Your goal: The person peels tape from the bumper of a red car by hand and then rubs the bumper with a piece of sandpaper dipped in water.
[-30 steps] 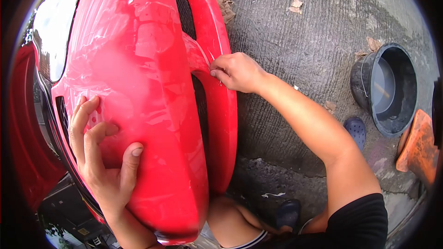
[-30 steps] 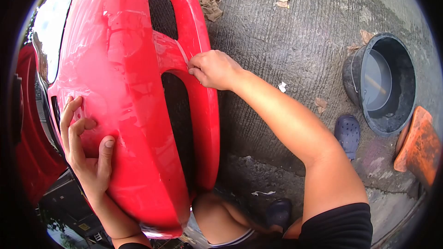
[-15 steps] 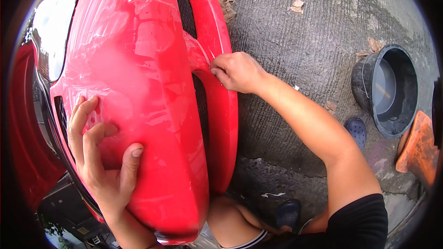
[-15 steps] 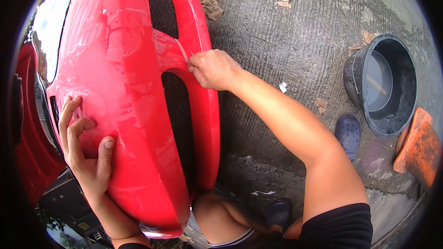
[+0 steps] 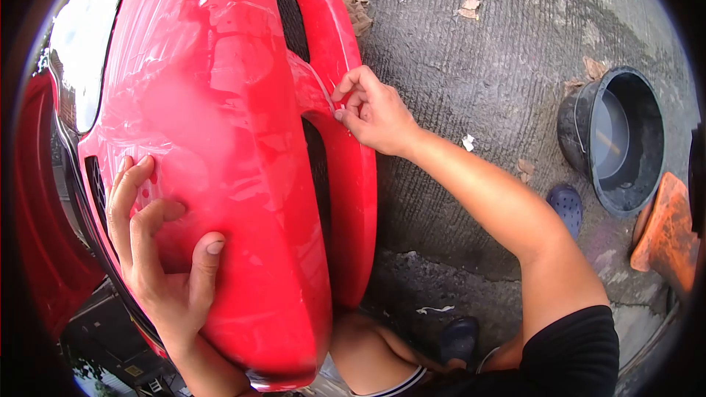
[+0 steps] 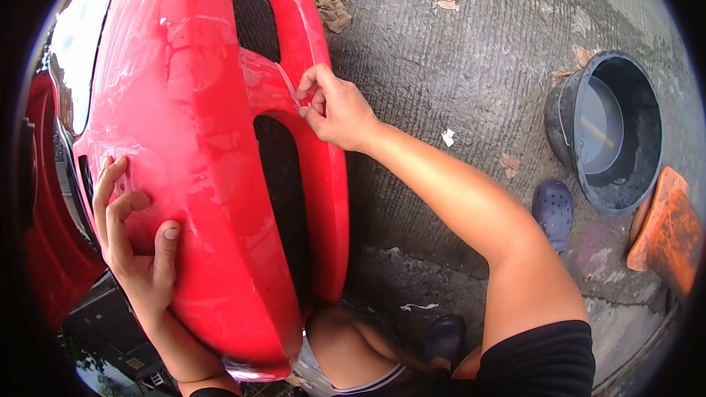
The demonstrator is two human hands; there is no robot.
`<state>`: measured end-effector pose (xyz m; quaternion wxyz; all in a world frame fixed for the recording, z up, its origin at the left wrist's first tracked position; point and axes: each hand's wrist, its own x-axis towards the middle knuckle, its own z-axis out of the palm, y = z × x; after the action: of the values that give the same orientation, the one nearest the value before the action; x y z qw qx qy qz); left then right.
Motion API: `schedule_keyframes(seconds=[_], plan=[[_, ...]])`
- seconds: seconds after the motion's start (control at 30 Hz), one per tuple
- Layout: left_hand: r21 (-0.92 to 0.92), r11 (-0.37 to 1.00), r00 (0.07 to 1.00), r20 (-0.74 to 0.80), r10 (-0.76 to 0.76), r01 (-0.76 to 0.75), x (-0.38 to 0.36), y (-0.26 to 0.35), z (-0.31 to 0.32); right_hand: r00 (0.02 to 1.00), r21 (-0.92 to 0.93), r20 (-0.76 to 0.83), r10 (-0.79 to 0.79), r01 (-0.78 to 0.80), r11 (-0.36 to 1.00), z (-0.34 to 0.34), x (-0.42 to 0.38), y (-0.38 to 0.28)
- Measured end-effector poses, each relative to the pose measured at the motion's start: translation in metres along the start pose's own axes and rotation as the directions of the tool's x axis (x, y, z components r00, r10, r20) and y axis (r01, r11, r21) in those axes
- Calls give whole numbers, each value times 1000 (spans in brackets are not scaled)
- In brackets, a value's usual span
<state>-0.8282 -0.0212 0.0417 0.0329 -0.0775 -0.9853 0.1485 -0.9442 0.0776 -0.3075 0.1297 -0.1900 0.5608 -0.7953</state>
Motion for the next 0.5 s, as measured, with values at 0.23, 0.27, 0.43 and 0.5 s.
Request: schedule_keyframes(seconds=[0.23,0.27,0.43,0.5], plan=[[-9,1000,1000,-1,-2,2,0,0,0,995,-12,-84,-59,58,998,16,-6,6],[-14,1000,1000,3,-9,9,0,0,0,994,-14,-95,-59,58,998,17,-7,5],[-10,1000,1000,4,-11,11,1,1,0,991,-39,-123,-51,47,998,18,-12,2],[-5,1000,1000,4,-9,9,2,1,0,989,-62,-127,-74,67,996,19,-15,2]])
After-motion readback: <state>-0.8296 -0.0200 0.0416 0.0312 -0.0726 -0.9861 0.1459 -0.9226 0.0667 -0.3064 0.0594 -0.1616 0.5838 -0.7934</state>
